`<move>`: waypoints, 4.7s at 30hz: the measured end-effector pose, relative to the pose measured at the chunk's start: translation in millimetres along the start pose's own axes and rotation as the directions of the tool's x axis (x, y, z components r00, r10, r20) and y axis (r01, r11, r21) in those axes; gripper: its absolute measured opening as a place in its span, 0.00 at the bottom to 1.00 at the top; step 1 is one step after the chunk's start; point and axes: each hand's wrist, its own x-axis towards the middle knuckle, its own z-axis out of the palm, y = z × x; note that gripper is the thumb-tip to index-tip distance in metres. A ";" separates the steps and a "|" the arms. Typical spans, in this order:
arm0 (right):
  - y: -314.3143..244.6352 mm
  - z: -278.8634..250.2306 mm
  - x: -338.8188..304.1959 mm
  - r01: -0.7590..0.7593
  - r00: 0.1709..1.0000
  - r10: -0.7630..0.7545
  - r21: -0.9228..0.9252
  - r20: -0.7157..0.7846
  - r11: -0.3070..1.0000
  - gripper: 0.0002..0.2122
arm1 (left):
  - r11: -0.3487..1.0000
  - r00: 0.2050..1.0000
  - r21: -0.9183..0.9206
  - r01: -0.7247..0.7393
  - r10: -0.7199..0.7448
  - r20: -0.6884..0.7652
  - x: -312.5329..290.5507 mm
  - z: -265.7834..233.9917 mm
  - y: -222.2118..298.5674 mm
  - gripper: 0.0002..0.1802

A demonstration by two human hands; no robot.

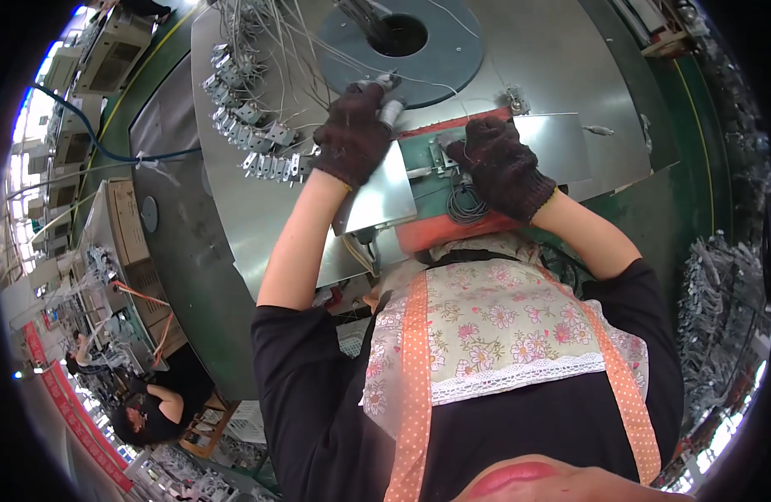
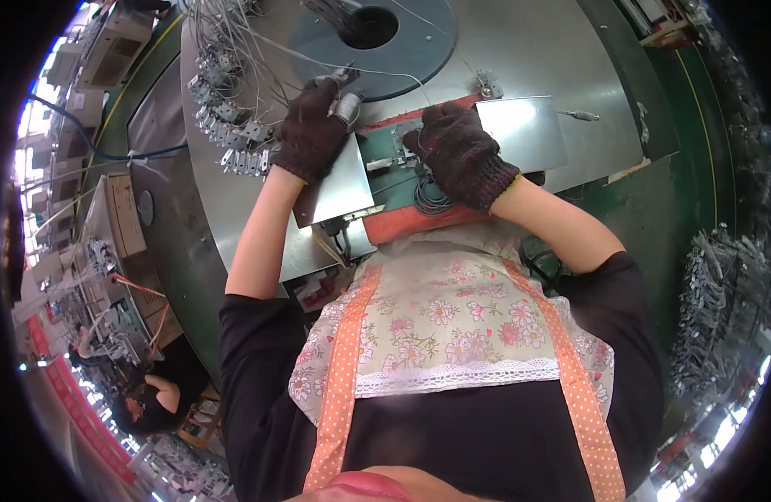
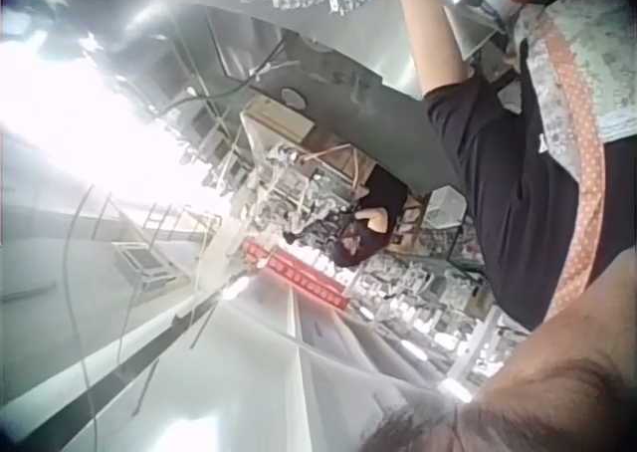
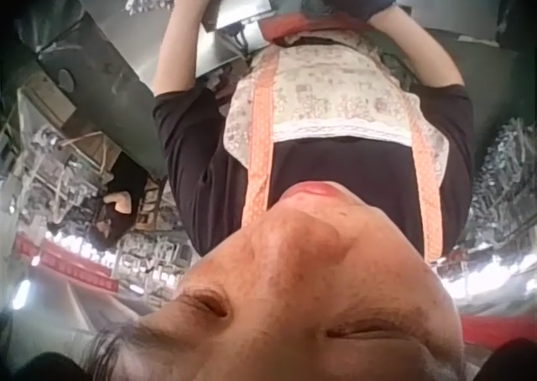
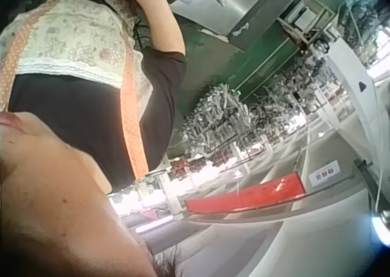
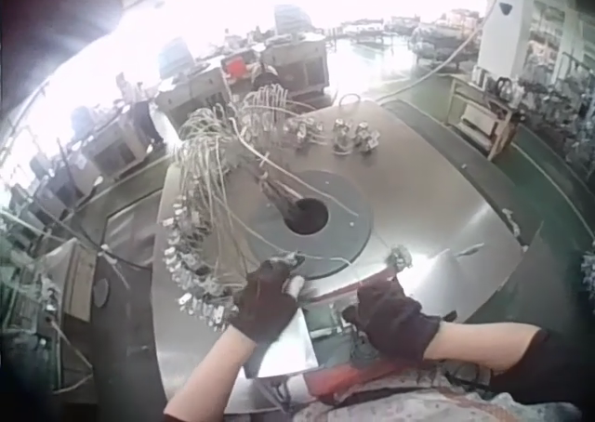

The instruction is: The person picks up a component from a circular rack, places it onto a machine, and presses it down. After the machine operates, they remove the component and return it to the rack before repeating the process.

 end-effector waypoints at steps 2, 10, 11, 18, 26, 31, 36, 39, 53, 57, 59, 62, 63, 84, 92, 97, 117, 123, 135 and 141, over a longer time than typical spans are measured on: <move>2.1 -0.3 -3.0 -0.018 0.994 0.017 0.009 0.108 1.000 0.11 | 0.987 0.989 0.115 -0.116 0.126 -0.077 -17.5 6.0 6.1 0.14; -5.3 22.0 -12.8 -0.119 0.990 0.139 0.383 -0.026 0.916 0.32 | 0.923 0.920 0.229 -0.309 0.229 0.318 -32.6 24.6 52.5 0.16; -5.3 20.3 -14.0 -0.111 0.991 0.131 0.380 -0.029 0.918 0.32 | 0.917 0.852 0.213 -0.337 0.201 0.483 -30.9 28.7 61.1 0.16; 37.2 -6.4 -10.3 0.009 0.995 -0.060 0.532 0.078 0.847 0.37 | 0.940 0.935 0.235 -0.246 0.166 0.313 -46.2 57.2 70.6 0.21; 159.7 -5.2 3.0 -0.200 0.933 0.090 0.293 0.349 0.935 0.23 | 0.927 0.946 0.369 -0.064 -0.061 0.317 -53.7 60.0 84.9 0.23; 228.6 41.2 -2.0 -0.031 0.976 -0.074 0.464 0.207 0.885 0.18 | 0.942 0.902 0.323 0.094 -0.218 0.373 -52.4 57.6 89.4 0.27; 239.3 32.9 -27.6 -0.016 0.999 0.037 0.554 -0.027 0.832 0.17 | 0.948 0.947 0.266 0.174 -0.235 0.221 -67.8 79.8 70.8 0.24; 242.2 6.8 -51.4 -0.004 0.991 0.113 0.820 -0.074 0.572 0.25 | 0.935 0.960 0.344 -0.090 -0.011 0.280 -60.1 57.2 85.4 0.22; 195.3 -77.8 -114.2 -0.078 0.915 0.375 0.978 0.147 -0.193 0.20 | 0.914 0.954 0.376 -0.155 0.040 0.296 -52.3 50.4 92.2 0.25; 163.4 -107.0 -99.0 0.122 0.936 0.351 0.954 -0.019 -0.275 0.34 | 0.924 0.940 0.361 -0.130 0.000 0.340 -55.7 55.4 83.9 0.26; 157.7 -98.6 -100.3 0.370 0.928 0.221 0.788 -0.299 -0.491 0.41 | 0.928 0.932 0.354 -0.115 -0.024 0.363 -55.3 57.9 81.4 0.27; 167.5 -42.7 -117.5 0.391 0.869 0.378 0.911 -0.320 -0.128 0.31 | 0.931 0.930 0.339 -0.139 0.006 0.367 -49.1 59.6 82.2 0.26; 169.4 -21.7 -126.2 0.207 0.718 0.631 0.956 -0.294 0.210 0.25 | 0.934 0.930 0.327 -0.141 0.012 0.366 -47.3 58.2 84.5 0.26; 76.2 -87.1 -35.2 -0.074 0.961 0.197 0.864 0.196 -0.497 0.33 | 0.908 0.949 0.385 -0.163 0.037 0.314 -49.1 53.0 88.7 0.31; 69.5 -82.1 -35.4 -0.049 0.960 0.215 0.864 0.180 -0.502 0.32 | 0.905 0.954 0.378 -0.192 0.083 0.287 -49.8 56.0 84.3 0.32; 65.7 -71.8 -33.0 -0.025 0.962 0.220 0.851 0.164 -0.524 0.31 | 0.916 0.955 0.340 -0.213 0.122 0.269 -48.9 51.7 88.8 0.31; 68.1 -65.6 -70.3 0.379 0.872 0.431 0.235 0.231 -0.895 0.24 | 0.991 0.975 0.065 -0.118 0.103 0.199 -39.2 41.2 87.8 0.22; 57.0 -47.0 -37.0 0.073 0.997 -0.030 0.687 -0.074 0.723 0.21 | 0.970 0.889 0.109 0.215 -0.241 0.390 28.4 27.9 48.5 0.25; 14.7 -15.8 14.2 0.035 0.987 -0.062 0.184 0.145 0.982 0.12 | 0.945 0.974 0.289 -0.156 0.099 0.203 20.1 10.6 -12.1 0.19; 7.9 1.7 -6.5 0.004 0.993 -0.021 0.149 0.116 0.989 0.23 | 0.945 0.975 0.254 -0.208 0.220 -0.022 -13.2 0.8 23.2 0.17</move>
